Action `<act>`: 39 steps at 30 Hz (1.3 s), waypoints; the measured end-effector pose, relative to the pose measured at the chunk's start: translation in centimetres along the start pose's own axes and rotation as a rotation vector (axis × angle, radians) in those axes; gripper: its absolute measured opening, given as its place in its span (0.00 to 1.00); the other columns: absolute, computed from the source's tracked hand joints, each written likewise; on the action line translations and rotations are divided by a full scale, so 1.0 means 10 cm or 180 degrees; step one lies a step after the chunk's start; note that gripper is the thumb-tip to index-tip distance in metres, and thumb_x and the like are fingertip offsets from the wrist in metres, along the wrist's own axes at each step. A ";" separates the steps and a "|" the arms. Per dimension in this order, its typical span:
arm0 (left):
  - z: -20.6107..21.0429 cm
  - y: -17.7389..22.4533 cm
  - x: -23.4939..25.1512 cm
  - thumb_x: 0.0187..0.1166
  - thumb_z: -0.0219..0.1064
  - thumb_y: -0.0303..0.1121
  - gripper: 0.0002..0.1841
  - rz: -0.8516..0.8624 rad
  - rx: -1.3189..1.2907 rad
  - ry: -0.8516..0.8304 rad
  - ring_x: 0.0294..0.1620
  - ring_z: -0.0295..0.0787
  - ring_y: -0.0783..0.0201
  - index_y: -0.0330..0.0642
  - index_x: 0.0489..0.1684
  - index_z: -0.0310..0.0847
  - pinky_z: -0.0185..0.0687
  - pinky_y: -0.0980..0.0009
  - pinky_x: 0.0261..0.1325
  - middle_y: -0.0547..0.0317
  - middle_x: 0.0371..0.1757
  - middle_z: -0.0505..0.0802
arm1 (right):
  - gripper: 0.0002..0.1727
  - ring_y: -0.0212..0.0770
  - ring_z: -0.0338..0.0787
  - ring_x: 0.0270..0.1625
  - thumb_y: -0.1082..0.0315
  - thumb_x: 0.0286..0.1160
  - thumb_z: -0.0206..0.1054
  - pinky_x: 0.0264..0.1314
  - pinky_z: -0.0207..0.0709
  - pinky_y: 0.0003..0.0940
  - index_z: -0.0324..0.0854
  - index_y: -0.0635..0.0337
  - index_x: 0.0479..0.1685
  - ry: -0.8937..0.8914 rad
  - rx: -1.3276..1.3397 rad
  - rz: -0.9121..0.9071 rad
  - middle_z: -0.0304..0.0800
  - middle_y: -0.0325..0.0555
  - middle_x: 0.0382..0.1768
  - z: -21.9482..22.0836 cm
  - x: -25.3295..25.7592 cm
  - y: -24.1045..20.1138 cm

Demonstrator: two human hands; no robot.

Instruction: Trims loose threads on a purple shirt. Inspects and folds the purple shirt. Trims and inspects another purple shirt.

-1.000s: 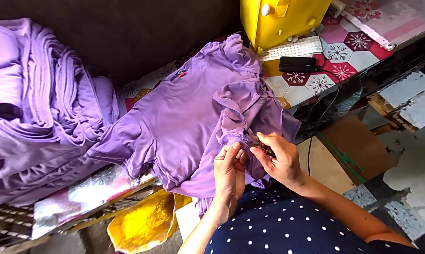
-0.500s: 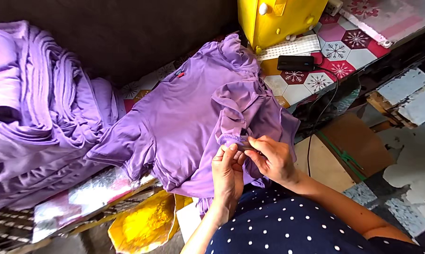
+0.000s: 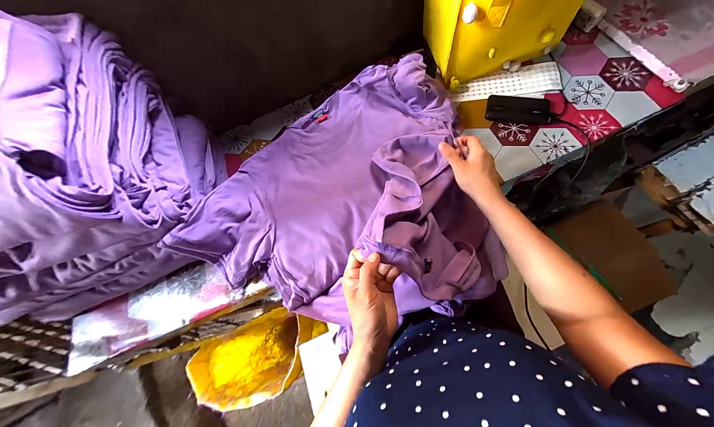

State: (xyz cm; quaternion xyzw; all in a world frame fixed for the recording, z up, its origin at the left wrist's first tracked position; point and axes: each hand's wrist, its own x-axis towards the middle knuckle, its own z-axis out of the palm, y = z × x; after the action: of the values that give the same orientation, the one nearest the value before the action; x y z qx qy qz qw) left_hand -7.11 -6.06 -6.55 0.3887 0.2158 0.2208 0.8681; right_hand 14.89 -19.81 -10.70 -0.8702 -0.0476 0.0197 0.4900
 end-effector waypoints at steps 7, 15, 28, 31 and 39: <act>-0.31 0.06 -0.01 0.72 0.50 0.18 0.13 0.0164 0.0998 -0.0115 0.21 0.85 0.77 0.50 0.28 0.74 0.85 0.78 0.27 0.72 0.21 0.87 | 0.23 0.63 0.88 0.61 0.57 0.76 0.75 0.67 0.75 0.65 0.86 0.68 0.58 -0.0270 -0.0312 0.0159 0.90 0.66 0.54 0.37 0.76 -0.13; -1.00 0.29 0.04 0.74 0.60 0.28 0.11 0.0027 0.5349 -0.0770 0.32 0.93 0.51 0.35 0.42 0.89 0.86 0.46 0.39 0.48 0.33 0.94 | 0.22 0.65 0.85 0.68 0.60 0.76 0.74 0.68 0.75 0.69 0.86 0.63 0.64 -0.1081 -0.1262 -0.0681 0.86 0.63 0.64 0.44 0.83 -0.15; 0.10 -0.29 1.10 0.78 0.72 0.37 0.16 0.0698 0.3600 -0.2515 0.43 0.92 0.71 0.38 0.59 0.87 0.90 0.69 0.51 0.57 0.51 0.94 | 0.10 0.46 0.94 0.32 0.74 0.74 0.64 0.26 0.85 0.44 0.92 0.55 0.38 -0.0965 -0.0312 -0.3108 0.95 0.49 0.44 -0.05 -0.99 0.46; 0.17 -0.50 1.01 0.73 0.76 0.43 0.16 0.0727 0.4175 -0.2503 0.58 0.90 0.60 0.42 0.50 0.92 0.86 0.58 0.60 0.52 0.62 0.91 | 0.07 0.37 0.94 0.46 0.68 0.77 0.68 0.43 0.88 0.30 0.91 0.58 0.39 -0.0398 0.0356 -0.2425 0.94 0.51 0.50 -0.12 -1.20 0.66; 0.42 -0.51 0.68 0.71 0.77 0.32 0.09 0.1913 0.4586 -0.2250 0.54 0.91 0.51 0.41 0.45 0.94 0.88 0.52 0.54 0.48 0.62 0.91 | 0.28 0.24 0.75 0.34 0.60 0.71 0.77 0.36 0.71 0.18 0.71 0.73 0.58 0.0544 0.1158 0.0712 0.79 0.45 0.43 -0.09 -1.48 0.53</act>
State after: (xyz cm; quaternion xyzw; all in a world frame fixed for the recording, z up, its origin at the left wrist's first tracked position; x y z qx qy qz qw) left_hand 1.81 -7.84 -9.30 0.9322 -0.0921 0.1163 0.3301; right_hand 0.59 -24.77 -14.95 -0.7659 0.0951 0.0083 0.6359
